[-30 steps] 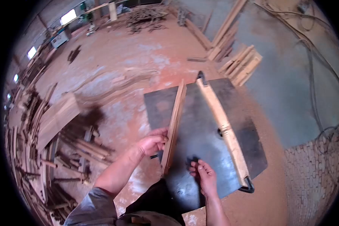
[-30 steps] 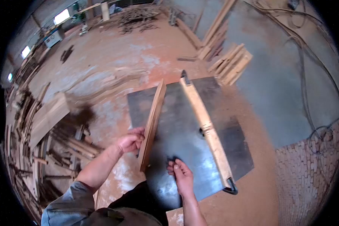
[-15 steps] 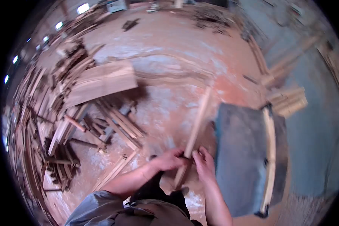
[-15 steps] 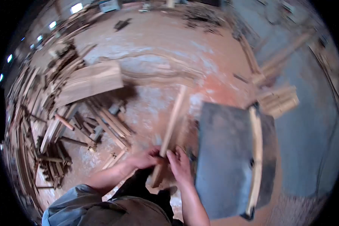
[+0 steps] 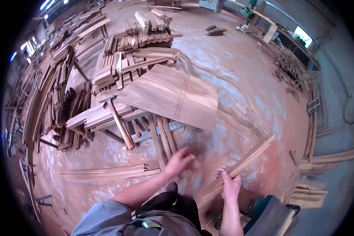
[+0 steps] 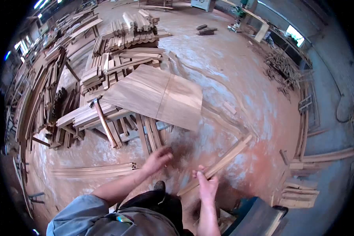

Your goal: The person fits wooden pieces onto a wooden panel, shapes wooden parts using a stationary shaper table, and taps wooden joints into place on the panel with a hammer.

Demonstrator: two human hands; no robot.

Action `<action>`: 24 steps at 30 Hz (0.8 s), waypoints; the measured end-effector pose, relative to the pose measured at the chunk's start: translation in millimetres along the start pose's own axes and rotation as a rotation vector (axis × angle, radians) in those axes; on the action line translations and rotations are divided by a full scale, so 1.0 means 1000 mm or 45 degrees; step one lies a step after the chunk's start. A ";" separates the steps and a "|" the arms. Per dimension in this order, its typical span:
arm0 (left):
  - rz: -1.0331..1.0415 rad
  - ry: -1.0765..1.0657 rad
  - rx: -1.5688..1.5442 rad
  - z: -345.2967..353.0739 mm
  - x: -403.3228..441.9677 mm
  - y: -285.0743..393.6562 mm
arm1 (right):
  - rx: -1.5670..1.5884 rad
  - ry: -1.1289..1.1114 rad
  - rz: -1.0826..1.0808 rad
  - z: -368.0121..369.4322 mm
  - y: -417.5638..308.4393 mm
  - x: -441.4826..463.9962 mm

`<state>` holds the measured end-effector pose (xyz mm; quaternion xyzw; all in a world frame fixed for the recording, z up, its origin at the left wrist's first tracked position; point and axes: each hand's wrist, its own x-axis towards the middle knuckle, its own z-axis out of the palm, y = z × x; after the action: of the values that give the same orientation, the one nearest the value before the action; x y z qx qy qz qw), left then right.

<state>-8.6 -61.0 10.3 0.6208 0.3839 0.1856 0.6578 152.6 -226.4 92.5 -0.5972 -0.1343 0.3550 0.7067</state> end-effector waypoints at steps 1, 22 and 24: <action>-0.082 0.121 0.119 -0.023 0.017 -0.003 | 0.030 -0.002 -0.004 0.008 -0.012 0.011; 0.343 0.165 2.276 -0.152 0.190 0.052 | -0.224 -0.328 0.945 0.012 0.081 0.355; 0.441 0.108 2.298 -0.145 0.187 0.085 | -0.238 -0.401 0.774 0.018 0.061 0.363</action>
<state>23.3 185.4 49.9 0.9403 0.3087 -0.0657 -0.1277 379.1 30.1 -45.4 -0.6098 -0.0897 0.6231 0.4815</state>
